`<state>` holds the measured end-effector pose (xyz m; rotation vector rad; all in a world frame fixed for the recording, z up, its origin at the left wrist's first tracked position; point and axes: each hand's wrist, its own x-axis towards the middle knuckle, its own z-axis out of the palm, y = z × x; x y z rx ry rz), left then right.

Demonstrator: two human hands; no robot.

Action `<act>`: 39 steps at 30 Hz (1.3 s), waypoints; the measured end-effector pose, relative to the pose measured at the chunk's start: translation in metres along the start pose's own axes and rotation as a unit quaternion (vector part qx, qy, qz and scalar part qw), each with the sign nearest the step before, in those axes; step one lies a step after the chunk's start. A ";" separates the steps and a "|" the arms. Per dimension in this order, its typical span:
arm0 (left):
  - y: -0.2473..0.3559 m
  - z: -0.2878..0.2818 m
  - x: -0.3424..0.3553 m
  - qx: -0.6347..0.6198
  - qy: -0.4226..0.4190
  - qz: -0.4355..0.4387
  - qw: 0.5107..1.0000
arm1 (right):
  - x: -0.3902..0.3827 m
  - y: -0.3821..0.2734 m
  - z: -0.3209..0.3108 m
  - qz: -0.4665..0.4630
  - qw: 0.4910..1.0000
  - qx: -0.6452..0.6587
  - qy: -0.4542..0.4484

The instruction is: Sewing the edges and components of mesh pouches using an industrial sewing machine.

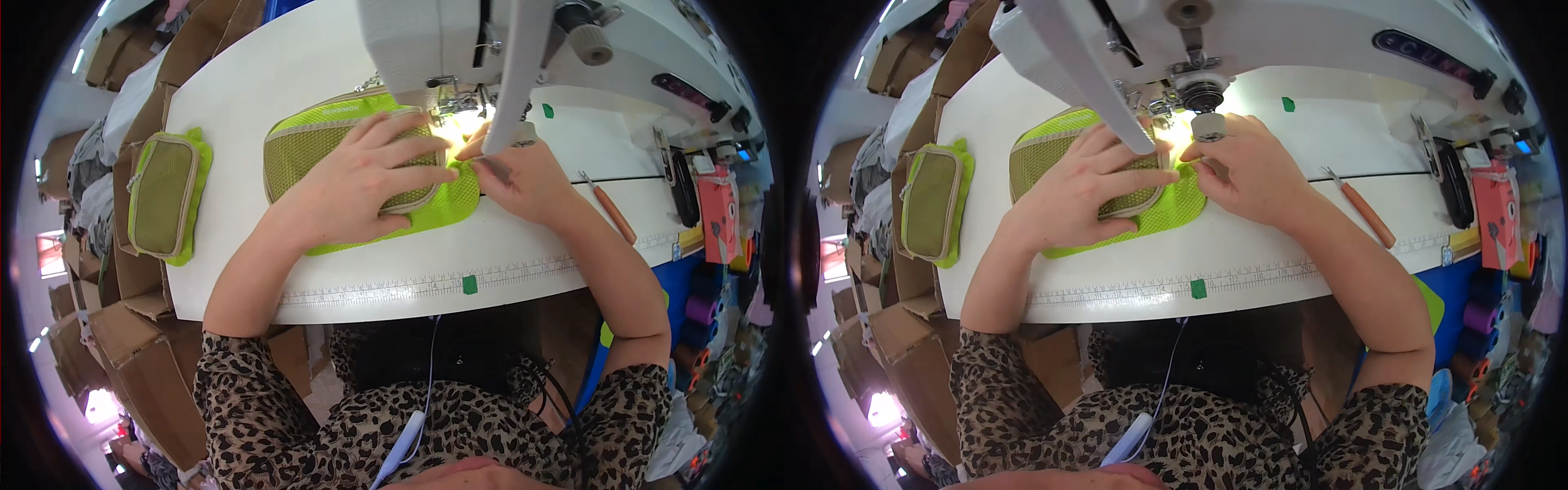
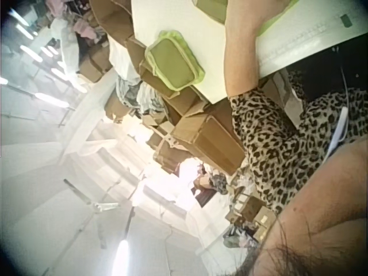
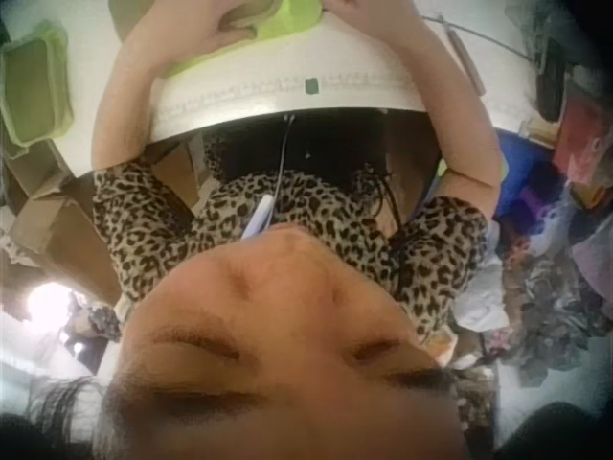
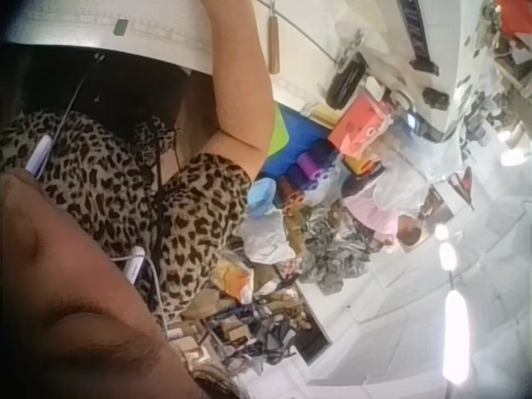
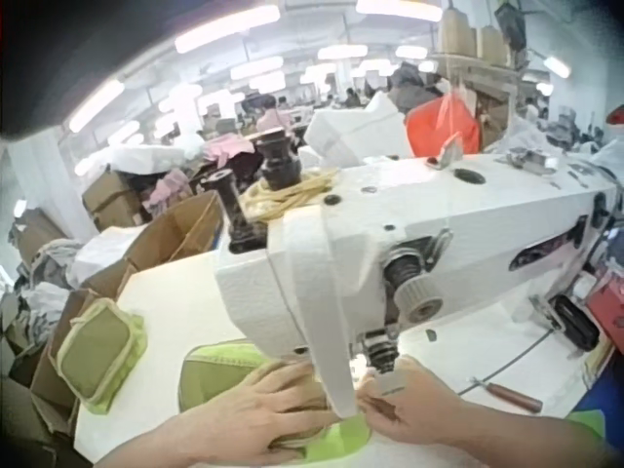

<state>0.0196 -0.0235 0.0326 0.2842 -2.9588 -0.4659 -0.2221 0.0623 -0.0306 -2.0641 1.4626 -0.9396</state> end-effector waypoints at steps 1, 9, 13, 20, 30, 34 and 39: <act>-0.001 0.000 0.002 0.001 -0.003 0.002 1.000 | 0.001 0.001 -0.001 0.002 1.000 0.001 0.004; -0.015 -0.004 0.007 -0.049 0.003 -0.019 0.999 | 0.001 -0.001 -0.023 0.151 0.977 0.151 0.022; -0.013 -0.003 0.001 0.012 -0.017 -0.013 1.000 | 0.004 -0.017 -0.022 0.213 0.927 0.310 -0.014; -0.012 -0.003 0.008 -0.028 0.037 -0.031 0.998 | 0.009 -0.021 -0.031 0.280 0.829 0.438 -0.204; -0.005 -0.007 0.008 -0.047 0.033 -0.028 0.998 | 0.004 -0.019 0.000 0.250 0.649 0.696 -0.178; 0.003 -0.007 0.010 -0.038 0.057 -0.053 0.996 | 0.003 -0.019 0.004 0.216 0.603 0.752 -0.157; 0.001 -0.005 0.008 -0.034 0.045 -0.057 0.997 | 0.002 -0.015 0.003 0.273 0.607 0.728 -0.163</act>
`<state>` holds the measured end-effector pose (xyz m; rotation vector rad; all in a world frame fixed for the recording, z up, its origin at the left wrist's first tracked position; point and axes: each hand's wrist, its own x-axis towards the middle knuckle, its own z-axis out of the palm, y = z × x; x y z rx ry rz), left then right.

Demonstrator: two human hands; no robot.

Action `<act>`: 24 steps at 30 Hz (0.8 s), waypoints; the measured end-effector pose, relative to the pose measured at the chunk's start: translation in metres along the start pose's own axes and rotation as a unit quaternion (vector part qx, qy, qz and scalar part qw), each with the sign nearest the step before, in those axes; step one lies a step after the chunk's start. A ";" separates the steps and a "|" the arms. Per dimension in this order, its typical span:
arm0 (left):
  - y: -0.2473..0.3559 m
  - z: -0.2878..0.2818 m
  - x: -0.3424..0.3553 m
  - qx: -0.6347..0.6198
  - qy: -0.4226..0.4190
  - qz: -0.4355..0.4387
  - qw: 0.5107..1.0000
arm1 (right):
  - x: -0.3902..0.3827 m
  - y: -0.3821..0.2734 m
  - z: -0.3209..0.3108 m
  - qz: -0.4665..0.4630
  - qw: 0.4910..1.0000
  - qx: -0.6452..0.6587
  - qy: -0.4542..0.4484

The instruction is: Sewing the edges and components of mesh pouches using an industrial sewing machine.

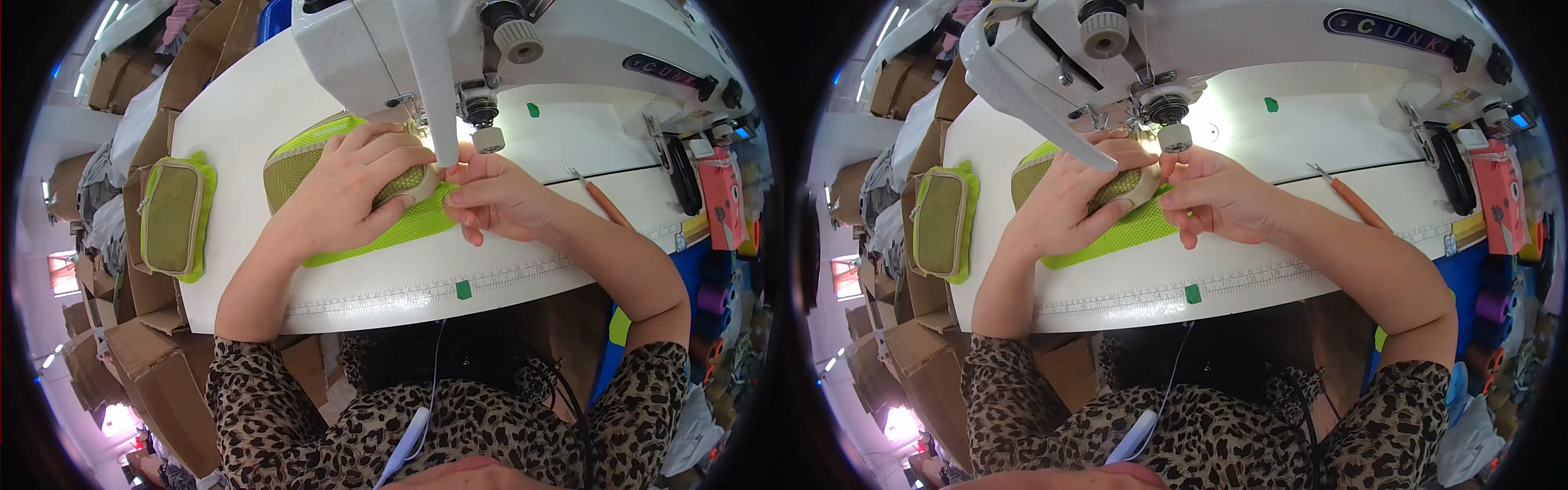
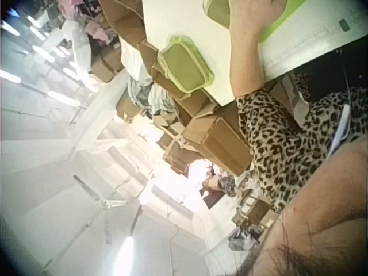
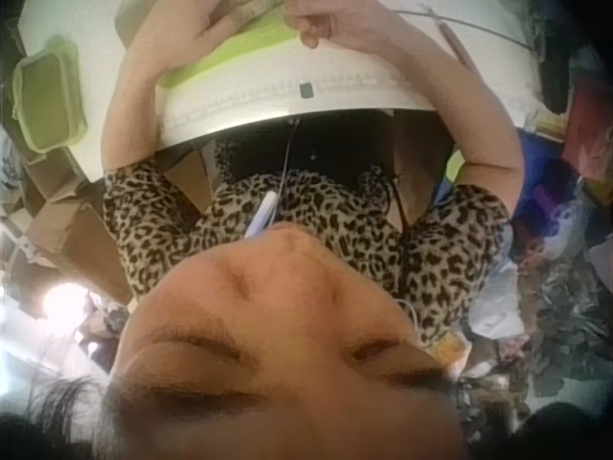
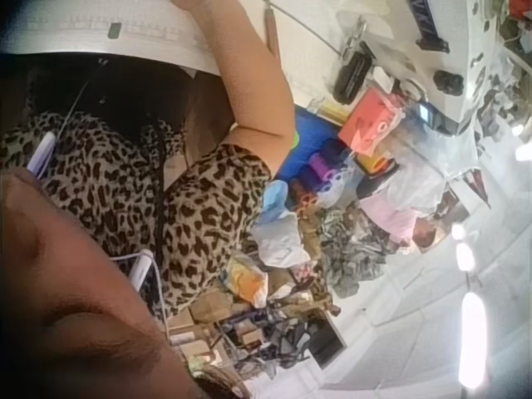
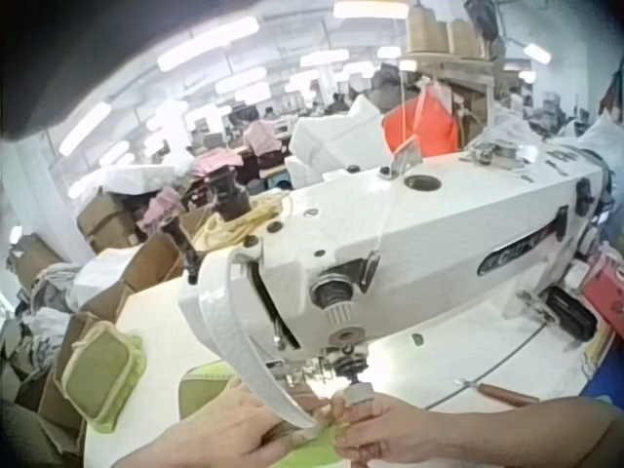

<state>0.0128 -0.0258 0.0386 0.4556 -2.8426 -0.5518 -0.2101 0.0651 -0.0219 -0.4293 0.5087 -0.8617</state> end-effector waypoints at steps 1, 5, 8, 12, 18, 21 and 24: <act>-0.001 -0.001 -0.002 -0.008 -0.008 0.001 1.000 | -0.001 0.000 0.006 -0.010 1.000 -0.008 0.002; 0.006 -0.007 -0.001 0.001 -0.032 -0.024 0.999 | -0.003 -0.001 0.011 0.000 0.999 -0.026 0.029; 0.000 -0.008 0.000 0.020 -0.029 -0.028 0.999 | -0.004 -0.001 0.006 0.010 0.999 -0.035 0.018; -0.007 0.001 -0.010 0.119 0.014 -0.070 0.990 | -0.002 -0.001 0.017 -0.005 0.991 -0.115 0.072; 0.026 -0.004 -0.004 0.082 0.034 0.016 0.996 | -0.003 0.006 0.015 -0.018 0.979 -0.169 0.111; 0.027 0.009 -0.004 0.078 -0.003 0.032 0.996 | -0.001 0.003 0.017 -0.011 0.971 -0.205 0.119; 0.023 0.012 -0.004 0.105 0.026 0.023 0.994 | -0.002 0.005 0.023 -0.013 0.970 -0.207 0.125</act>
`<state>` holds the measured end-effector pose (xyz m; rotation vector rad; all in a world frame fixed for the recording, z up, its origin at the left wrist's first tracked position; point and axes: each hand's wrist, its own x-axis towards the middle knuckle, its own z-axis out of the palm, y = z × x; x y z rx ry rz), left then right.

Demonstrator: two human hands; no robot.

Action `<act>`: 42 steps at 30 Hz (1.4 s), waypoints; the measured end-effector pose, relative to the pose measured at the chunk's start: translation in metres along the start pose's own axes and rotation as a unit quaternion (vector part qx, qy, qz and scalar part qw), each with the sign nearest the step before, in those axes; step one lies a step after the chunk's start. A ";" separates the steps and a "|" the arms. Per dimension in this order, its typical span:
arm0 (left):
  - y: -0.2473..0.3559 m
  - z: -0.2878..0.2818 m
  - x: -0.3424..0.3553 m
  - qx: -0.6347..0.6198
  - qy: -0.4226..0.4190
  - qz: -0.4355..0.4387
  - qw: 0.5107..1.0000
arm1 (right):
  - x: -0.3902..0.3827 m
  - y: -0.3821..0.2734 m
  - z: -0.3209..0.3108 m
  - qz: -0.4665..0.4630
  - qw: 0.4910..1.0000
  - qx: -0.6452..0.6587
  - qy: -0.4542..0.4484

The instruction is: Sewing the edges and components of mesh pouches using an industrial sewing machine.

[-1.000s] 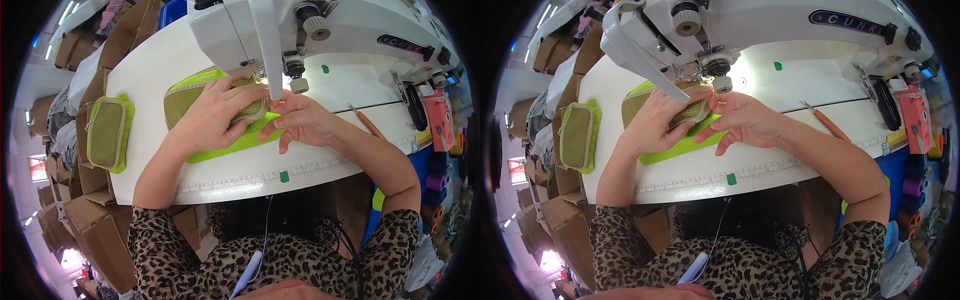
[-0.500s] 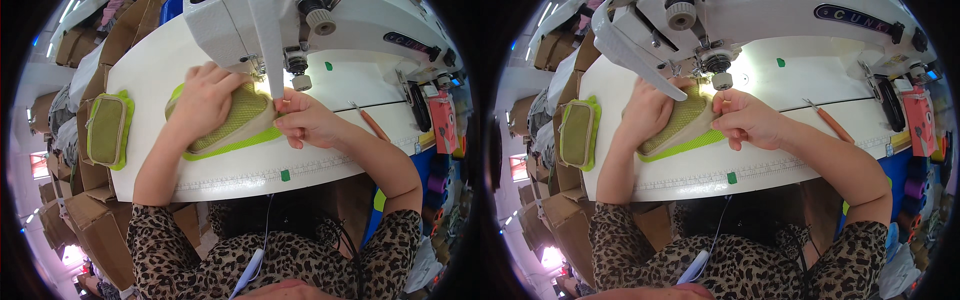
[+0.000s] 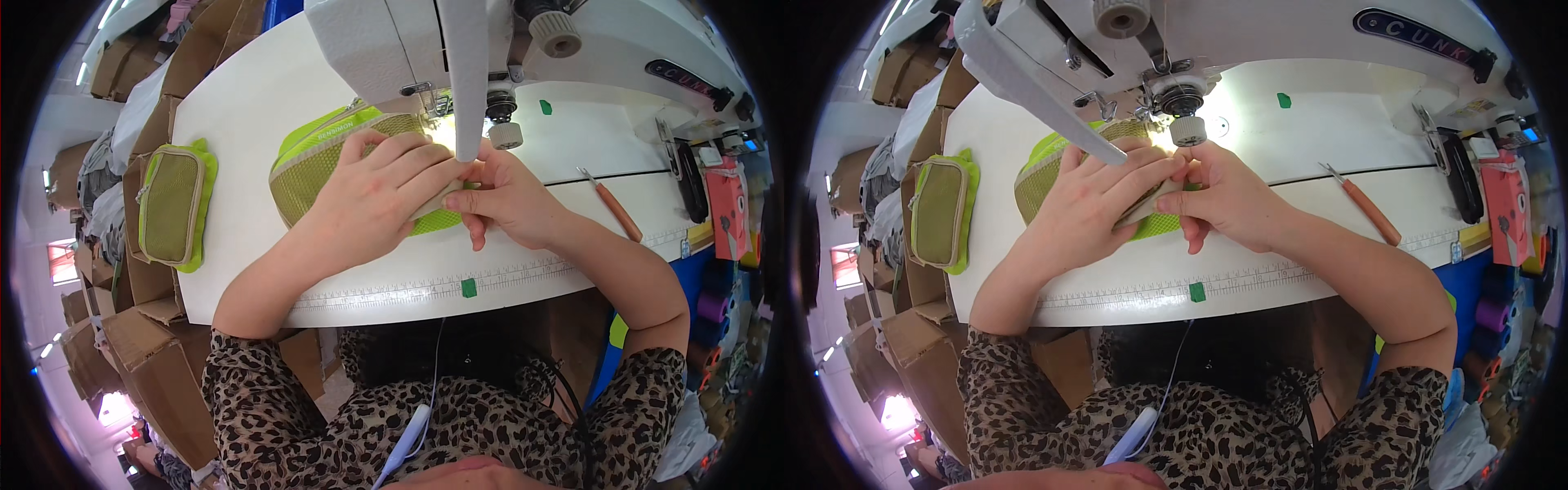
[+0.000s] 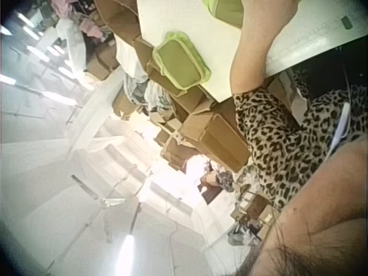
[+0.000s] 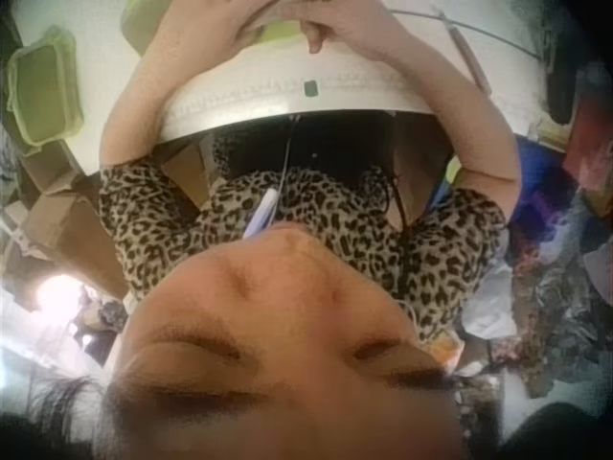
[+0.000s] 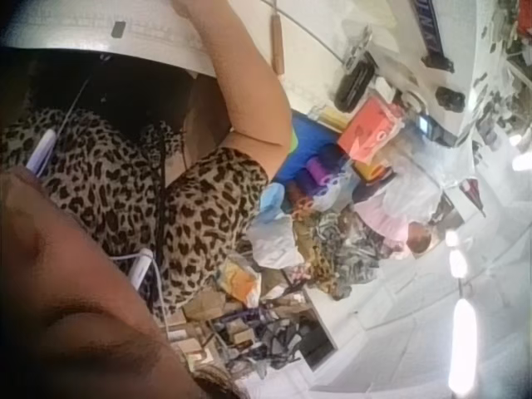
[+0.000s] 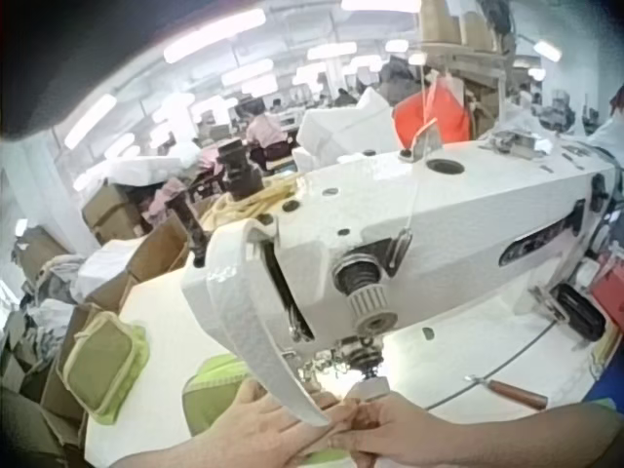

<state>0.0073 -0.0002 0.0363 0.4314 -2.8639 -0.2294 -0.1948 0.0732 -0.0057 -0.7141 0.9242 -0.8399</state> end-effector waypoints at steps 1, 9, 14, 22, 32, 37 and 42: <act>-0.002 -0.001 0.001 0.017 0.003 -0.003 1.000 | -0.001 -0.002 0.001 0.005 1.000 0.004 0.010; -0.011 -0.014 0.003 -0.096 -0.016 -0.058 0.994 | -0.001 -0.007 -0.018 -0.011 0.993 0.094 -0.074; 0.024 0.003 -0.010 0.146 0.080 0.031 0.986 | -0.003 -0.002 -0.020 -0.058 0.974 0.171 -0.138; 0.001 -0.010 0.003 0.116 0.151 -0.016 0.982 | 0.002 -0.005 -0.016 -0.140 0.981 -0.127 -0.045; 0.006 -0.010 0.006 0.112 0.124 -0.040 0.985 | 0.019 0.013 0.004 -0.447 0.689 -0.536 0.196; 0.001 -0.004 0.006 0.087 0.125 -0.034 0.988 | 0.037 0.013 0.005 -0.465 0.645 -0.572 0.203; -0.002 -0.012 0.009 0.078 0.026 -0.033 0.996 | 0.034 0.018 0.006 -0.469 0.679 -0.535 0.184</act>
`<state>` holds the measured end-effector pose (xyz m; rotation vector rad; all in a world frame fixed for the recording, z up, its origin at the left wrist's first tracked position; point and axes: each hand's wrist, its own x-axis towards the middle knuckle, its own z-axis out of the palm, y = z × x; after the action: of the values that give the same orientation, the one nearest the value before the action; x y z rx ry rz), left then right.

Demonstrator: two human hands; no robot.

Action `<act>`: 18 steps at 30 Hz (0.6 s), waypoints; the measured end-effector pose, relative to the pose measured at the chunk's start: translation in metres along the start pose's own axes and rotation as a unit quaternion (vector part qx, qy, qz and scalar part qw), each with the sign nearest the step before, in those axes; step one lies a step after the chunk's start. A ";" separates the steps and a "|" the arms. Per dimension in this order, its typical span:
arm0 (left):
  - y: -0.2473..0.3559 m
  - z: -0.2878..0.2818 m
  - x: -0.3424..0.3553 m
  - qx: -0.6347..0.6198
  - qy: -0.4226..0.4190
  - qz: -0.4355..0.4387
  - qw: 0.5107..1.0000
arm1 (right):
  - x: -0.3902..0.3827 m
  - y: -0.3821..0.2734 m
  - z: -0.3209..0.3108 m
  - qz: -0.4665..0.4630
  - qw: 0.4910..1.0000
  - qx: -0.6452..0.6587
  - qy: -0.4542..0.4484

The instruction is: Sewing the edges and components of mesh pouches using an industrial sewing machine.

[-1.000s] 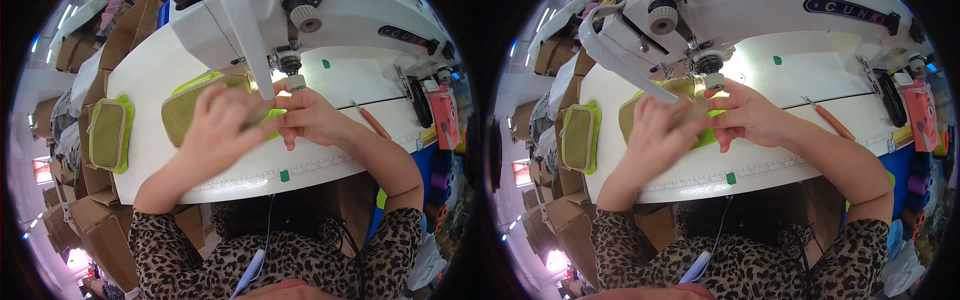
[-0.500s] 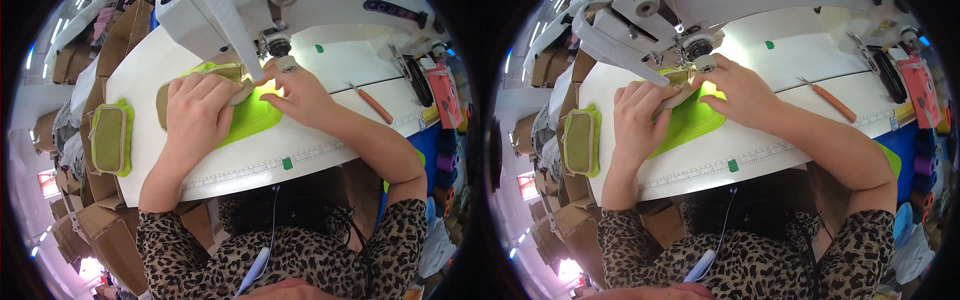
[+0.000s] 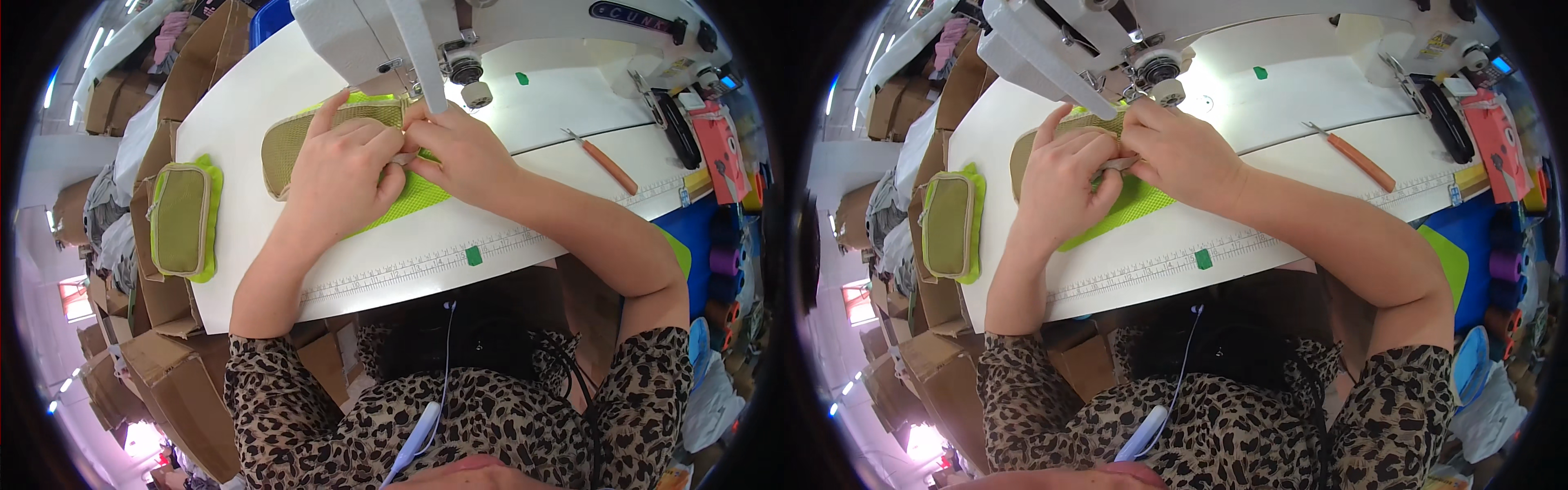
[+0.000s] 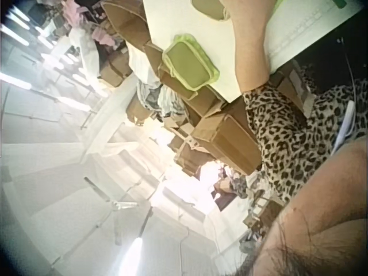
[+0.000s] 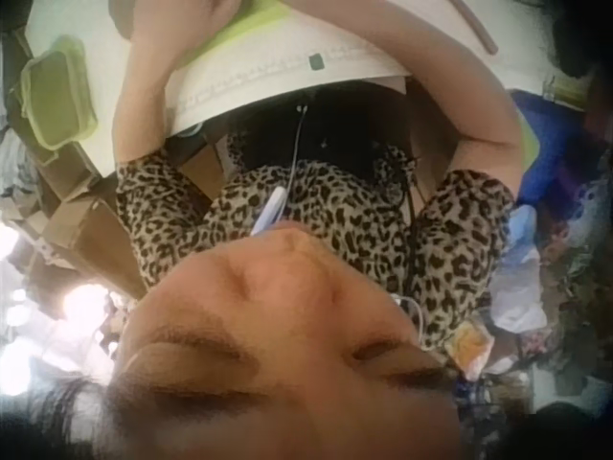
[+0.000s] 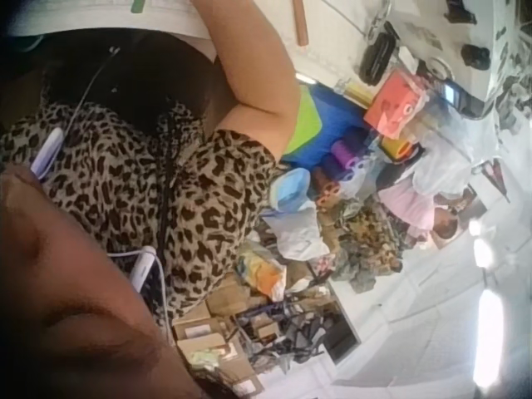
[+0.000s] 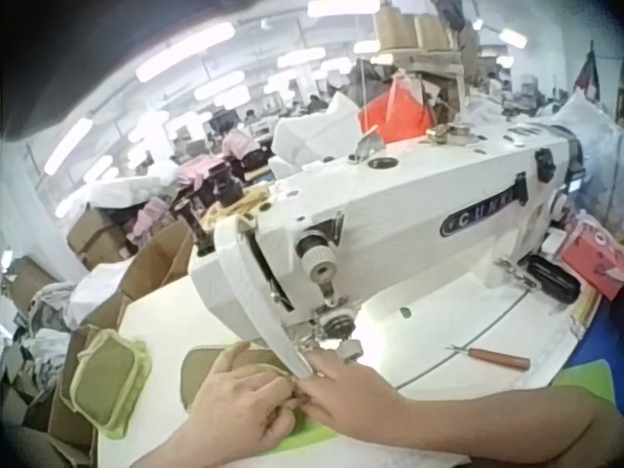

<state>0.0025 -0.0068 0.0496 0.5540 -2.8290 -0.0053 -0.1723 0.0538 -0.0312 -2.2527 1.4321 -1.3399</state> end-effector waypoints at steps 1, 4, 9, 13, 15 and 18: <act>-0.003 -0.002 -0.002 0.000 0.000 -0.002 1.000 | 0.003 -0.002 -0.004 0.030 0.999 0.025 -0.028; -0.009 -0.008 -0.007 -0.023 -0.032 0.019 0.999 | 0.011 -0.001 -0.021 0.086 0.982 0.066 -0.157; -0.002 -0.011 -0.009 0.041 -0.042 0.033 0.998 | 0.011 0.005 -0.033 0.042 0.978 0.077 -0.190; 0.007 -0.012 -0.008 0.045 0.006 0.030 0.999 | 0.012 0.005 -0.032 0.085 0.971 0.034 -0.222; 0.011 -0.006 -0.012 0.037 0.021 0.001 0.999 | 0.015 0.003 -0.032 0.109 0.967 0.064 -0.221; 0.018 -0.002 -0.009 0.014 0.021 -0.035 0.999 | 0.015 0.008 -0.029 0.113 0.965 0.101 -0.215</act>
<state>0.0045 0.0134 0.0504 0.6509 -2.7718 0.0316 -0.1972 0.0467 -0.0090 -2.0124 1.2839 -0.8200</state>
